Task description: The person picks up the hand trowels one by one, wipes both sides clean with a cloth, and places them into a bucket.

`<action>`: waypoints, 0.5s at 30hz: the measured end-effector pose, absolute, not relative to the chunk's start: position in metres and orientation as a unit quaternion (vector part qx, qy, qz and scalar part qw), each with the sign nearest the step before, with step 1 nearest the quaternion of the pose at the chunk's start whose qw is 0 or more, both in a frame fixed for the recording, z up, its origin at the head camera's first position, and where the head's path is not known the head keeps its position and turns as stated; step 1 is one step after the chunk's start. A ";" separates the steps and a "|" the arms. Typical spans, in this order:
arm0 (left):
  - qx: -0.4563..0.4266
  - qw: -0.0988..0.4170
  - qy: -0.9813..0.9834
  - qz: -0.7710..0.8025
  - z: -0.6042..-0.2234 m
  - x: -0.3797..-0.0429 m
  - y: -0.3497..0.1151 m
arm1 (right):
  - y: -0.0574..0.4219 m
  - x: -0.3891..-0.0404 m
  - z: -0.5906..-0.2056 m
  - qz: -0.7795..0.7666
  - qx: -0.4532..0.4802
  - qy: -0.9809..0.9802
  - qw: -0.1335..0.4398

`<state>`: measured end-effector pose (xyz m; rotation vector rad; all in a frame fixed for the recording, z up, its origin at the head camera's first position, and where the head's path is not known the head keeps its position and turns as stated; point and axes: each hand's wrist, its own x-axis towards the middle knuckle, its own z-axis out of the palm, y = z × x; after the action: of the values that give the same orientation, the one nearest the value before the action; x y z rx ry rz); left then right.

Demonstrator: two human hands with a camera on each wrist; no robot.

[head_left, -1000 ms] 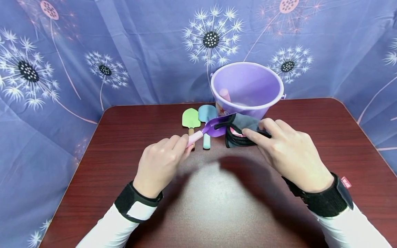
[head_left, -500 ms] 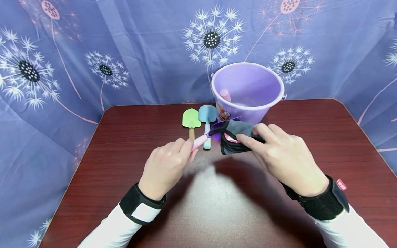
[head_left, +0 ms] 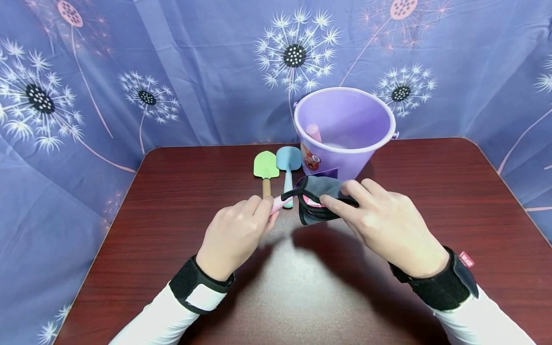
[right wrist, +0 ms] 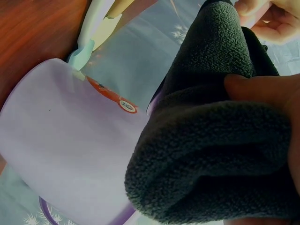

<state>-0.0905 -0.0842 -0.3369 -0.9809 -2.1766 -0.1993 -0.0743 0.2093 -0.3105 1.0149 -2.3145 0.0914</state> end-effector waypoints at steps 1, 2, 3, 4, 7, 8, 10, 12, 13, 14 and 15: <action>-0.382 0.362 -0.846 -0.078 -0.337 -0.090 -0.084 | 0.209 -0.074 -0.311 0.034 0.384 -0.872 0.302; -0.382 0.359 -0.848 -0.079 -0.337 -0.090 -0.084 | 0.209 -0.074 -0.311 0.034 0.385 -0.872 0.302; -0.383 0.360 -0.847 -0.079 -0.337 -0.090 -0.084 | 0.209 -0.074 -0.311 0.034 0.386 -0.871 0.302; -0.384 0.358 -0.847 -0.079 -0.337 -0.090 -0.084 | 0.209 -0.074 -0.311 0.035 0.387 -0.871 0.302; -0.386 0.354 -0.848 -0.081 -0.337 -0.090 -0.085 | 0.209 -0.074 -0.311 0.036 0.387 -0.869 0.305; -0.387 0.352 -0.848 -0.082 -0.337 -0.090 -0.085 | 0.209 -0.074 -0.311 0.036 0.386 -0.870 0.305; -0.386 0.348 -0.850 -0.084 -0.337 -0.089 -0.085 | 0.209 -0.074 -0.311 0.040 0.384 -0.869 0.310; -0.384 0.346 -0.852 -0.085 -0.337 -0.089 -0.084 | 0.209 -0.074 -0.311 0.040 0.378 -0.870 0.313; -0.384 0.345 -0.853 -0.084 -0.337 -0.089 -0.085 | 0.209 -0.074 -0.310 0.038 0.375 -0.871 0.315; -0.384 0.343 -0.853 -0.084 -0.337 -0.089 -0.085 | 0.209 -0.074 -0.310 0.036 0.371 -0.872 0.318; -0.383 0.342 -0.854 -0.084 -0.337 -0.089 -0.085 | 0.209 -0.074 -0.310 0.036 0.367 -0.872 0.322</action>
<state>-0.0885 -0.0847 -0.3370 -0.9970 -2.2194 -0.2194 -0.0736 0.2095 -0.3100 0.9641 -2.2899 0.0938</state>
